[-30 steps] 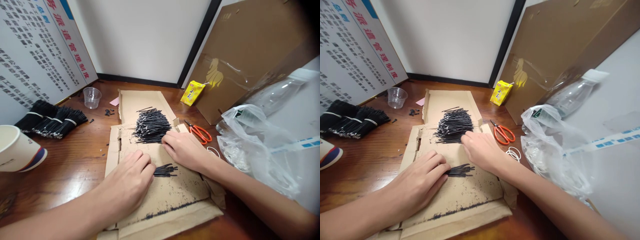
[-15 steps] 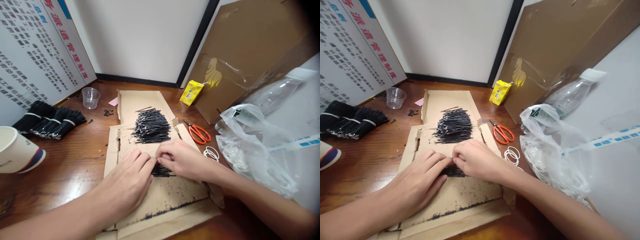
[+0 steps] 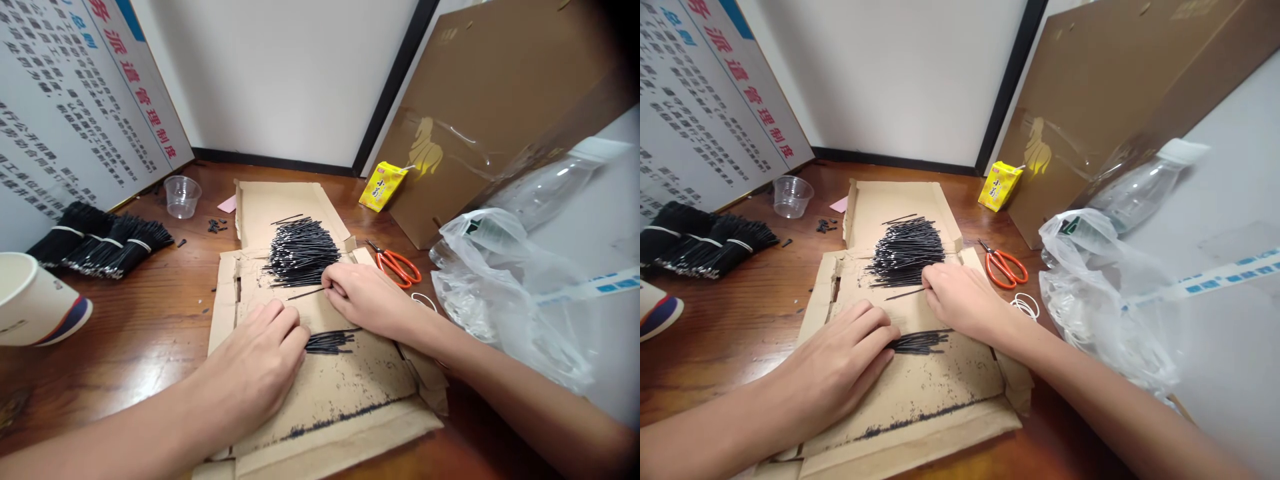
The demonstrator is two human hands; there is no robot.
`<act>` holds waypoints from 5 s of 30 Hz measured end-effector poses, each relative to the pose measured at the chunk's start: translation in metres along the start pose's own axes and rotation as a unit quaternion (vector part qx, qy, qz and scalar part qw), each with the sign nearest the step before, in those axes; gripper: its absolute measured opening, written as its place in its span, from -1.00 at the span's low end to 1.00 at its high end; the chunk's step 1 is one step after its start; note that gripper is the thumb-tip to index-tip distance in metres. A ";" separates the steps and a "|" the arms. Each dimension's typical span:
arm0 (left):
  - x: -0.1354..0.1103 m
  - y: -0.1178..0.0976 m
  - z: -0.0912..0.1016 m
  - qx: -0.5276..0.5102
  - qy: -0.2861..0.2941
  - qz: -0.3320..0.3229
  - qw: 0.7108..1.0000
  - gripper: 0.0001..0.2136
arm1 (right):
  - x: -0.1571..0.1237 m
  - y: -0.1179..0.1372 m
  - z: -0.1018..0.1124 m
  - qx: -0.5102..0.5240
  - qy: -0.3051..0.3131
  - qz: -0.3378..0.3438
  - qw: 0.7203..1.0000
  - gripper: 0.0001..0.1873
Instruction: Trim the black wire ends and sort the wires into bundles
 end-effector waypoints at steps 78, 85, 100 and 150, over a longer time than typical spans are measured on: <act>-0.002 0.001 -0.005 0.035 0.009 -0.014 0.999 -0.77 | 0.000 0.004 -0.005 -0.002 -0.037 0.014 0.999 -0.87; -0.003 0.000 -0.004 0.033 0.008 -0.018 0.999 -0.77 | -0.001 0.006 -0.005 0.002 -0.059 0.037 0.998 -0.86; -0.001 0.001 0.000 0.031 -0.009 0.001 0.999 -0.77 | 0.003 -0.001 0.003 0.080 -0.033 0.027 0.996 -0.87; 0.002 0.000 0.004 0.016 -0.021 -0.001 1.000 -0.79 | -0.003 0.013 0.002 -0.076 -0.006 0.089 0.993 -0.84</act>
Point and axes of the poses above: each hand's wrist, its own x-axis towards the middle knuckle, its own z-axis out of the back of the hand, y = z × x, the point moved 8 cm from there along x, towards the middle knuckle, and after that the axes turned 6 degrees about -x, right-handed, at the moved point
